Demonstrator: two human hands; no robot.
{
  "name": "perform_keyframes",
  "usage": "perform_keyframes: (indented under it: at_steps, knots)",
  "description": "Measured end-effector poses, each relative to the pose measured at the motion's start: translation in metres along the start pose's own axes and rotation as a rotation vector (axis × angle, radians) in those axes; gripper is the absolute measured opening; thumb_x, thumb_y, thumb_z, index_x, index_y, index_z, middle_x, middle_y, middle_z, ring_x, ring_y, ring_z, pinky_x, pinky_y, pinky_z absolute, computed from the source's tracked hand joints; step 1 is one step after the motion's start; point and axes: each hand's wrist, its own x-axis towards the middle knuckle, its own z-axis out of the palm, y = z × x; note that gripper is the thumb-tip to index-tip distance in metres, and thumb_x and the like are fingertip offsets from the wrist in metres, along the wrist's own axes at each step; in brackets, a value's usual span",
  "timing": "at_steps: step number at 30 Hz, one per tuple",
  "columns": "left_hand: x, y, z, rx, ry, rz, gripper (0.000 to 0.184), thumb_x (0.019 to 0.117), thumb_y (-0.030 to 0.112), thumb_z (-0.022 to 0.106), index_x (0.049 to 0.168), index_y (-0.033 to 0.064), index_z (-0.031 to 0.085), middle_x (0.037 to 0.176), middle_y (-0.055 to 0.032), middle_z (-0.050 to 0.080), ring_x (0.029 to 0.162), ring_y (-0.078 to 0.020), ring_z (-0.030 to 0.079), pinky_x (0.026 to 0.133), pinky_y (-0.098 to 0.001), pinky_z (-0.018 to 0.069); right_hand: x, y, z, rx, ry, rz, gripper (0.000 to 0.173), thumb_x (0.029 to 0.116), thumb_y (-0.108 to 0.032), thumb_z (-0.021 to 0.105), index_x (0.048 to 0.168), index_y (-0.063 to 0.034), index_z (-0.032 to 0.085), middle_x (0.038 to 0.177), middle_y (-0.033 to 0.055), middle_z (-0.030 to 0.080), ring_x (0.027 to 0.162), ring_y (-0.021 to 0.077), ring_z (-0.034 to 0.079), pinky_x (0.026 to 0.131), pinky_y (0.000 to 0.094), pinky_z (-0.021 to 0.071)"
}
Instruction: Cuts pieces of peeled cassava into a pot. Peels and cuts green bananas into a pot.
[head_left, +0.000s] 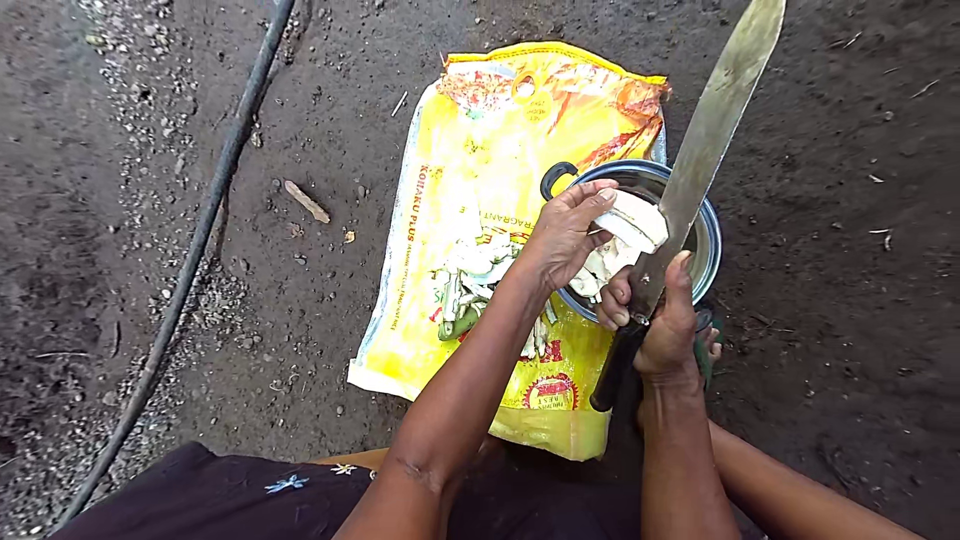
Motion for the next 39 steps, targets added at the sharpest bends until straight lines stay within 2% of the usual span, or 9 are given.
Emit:
perform_keyframes:
  at_steps: [4,9,21,26,32,34,36,37,39]
  knots:
    - [-0.001,0.001,-0.003,0.003,-0.071,0.016,0.017,0.1059,0.006,0.047,0.121,0.005,0.054,0.103,-0.0068,0.063,0.089,-0.0134,0.066,0.081,-0.0295,0.0569,0.0,0.002,0.003,0.079,-0.009,0.04,0.058,0.1021,-0.065,0.037,0.086,-0.0136,0.057,0.061,-0.0012,0.054,0.047,0.0095,0.051,0.048,0.0235,0.0484]
    - [-0.001,0.006,-0.016,0.017,-0.37,0.059,0.054,0.0948,-0.009,0.039,0.147,0.0035,0.04,0.141,-0.0116,0.053,0.114,-0.0158,0.062,0.095,-0.0318,0.0536,-0.001,-0.001,0.006,0.313,-0.112,0.157,0.069,0.0999,-0.07,0.032,0.081,-0.0116,0.063,0.061,-0.0025,0.056,0.05,0.0085,0.055,0.051,0.0224,0.0489]
    - [0.006,-0.004,-0.032,-0.252,-0.41,0.082,0.025,0.1034,0.005,0.047,0.128,0.006,0.051,0.107,-0.0069,0.07,0.097,-0.0159,0.07,0.093,-0.0337,0.057,-0.005,-0.005,0.011,0.301,-0.195,0.212,0.064,0.0969,-0.07,0.043,0.081,-0.0115,0.064,0.063,-0.0027,0.056,0.052,0.0075,0.055,0.052,0.0213,0.0482]
    - [0.008,-0.006,-0.032,-0.33,-0.583,0.139,0.044,0.0983,0.024,0.067,0.138,0.015,0.051,0.12,-0.0053,0.068,0.111,-0.0168,0.067,0.097,-0.0351,0.0556,-0.008,-0.001,0.022,0.419,-0.246,0.263,0.065,0.0965,-0.07,0.044,0.084,-0.01,0.065,0.066,-0.002,0.057,0.053,0.0078,0.056,0.052,0.0215,0.0484]
    - [0.0,0.0,-0.025,-0.407,-0.455,0.099,0.022,0.1054,0.031,0.051,0.12,0.0151,0.057,0.1,-0.0077,0.071,0.092,-0.0199,0.072,0.079,-0.0298,0.0605,-0.009,-0.009,0.022,0.228,-0.178,0.157,0.065,0.0982,-0.07,0.041,0.081,-0.0113,0.062,0.063,-0.0023,0.055,0.051,0.0081,0.054,0.051,0.022,0.0483]
    - [0.0,0.005,-0.017,-0.416,-0.387,0.053,0.025,0.1095,0.032,0.038,0.111,0.0133,0.054,0.089,-0.0053,0.064,0.077,-0.014,0.067,0.069,-0.0236,0.0581,-0.011,-0.013,0.025,0.024,-0.111,0.05,0.057,0.0971,-0.069,0.047,0.095,-0.0127,0.057,0.063,-0.0022,0.053,0.048,0.0081,0.051,0.049,0.0223,0.0476]
    - [-0.006,0.015,-0.004,-0.377,-0.236,0.007,0.031,0.1108,0.034,0.036,0.099,0.0119,0.055,0.079,-0.0034,0.061,0.068,-0.01,0.064,0.064,-0.0202,0.0563,-0.013,-0.016,0.029,-0.272,-0.115,-0.074,0.066,0.0994,-0.062,0.05,0.142,-0.0126,0.04,0.065,-0.0059,0.053,0.05,0.0052,0.05,0.05,0.0213,0.0485]
    - [-0.009,0.02,0.003,-0.359,-0.158,-0.006,0.032,0.1107,0.035,0.038,0.095,0.0116,0.055,0.076,-0.0033,0.06,0.065,-0.01,0.063,0.063,-0.0204,0.0558,-0.015,-0.017,0.033,-0.416,-0.125,-0.132,0.075,0.1004,-0.057,0.052,0.156,-0.0106,0.03,0.065,-0.0083,0.052,0.052,0.0032,0.049,0.052,0.021,0.0484]
    - [-0.012,0.025,0.012,-0.331,-0.051,-0.023,0.033,0.1103,0.036,0.039,0.093,0.0117,0.052,0.07,-0.0021,0.057,0.058,-0.0092,0.06,0.055,-0.0198,0.0538,-0.018,-0.016,0.043,-0.622,-0.124,-0.24,0.076,0.1007,-0.046,0.056,0.159,-0.0064,0.028,0.068,-0.0106,0.054,0.054,-0.0006,0.049,0.053,0.0192,0.0472]
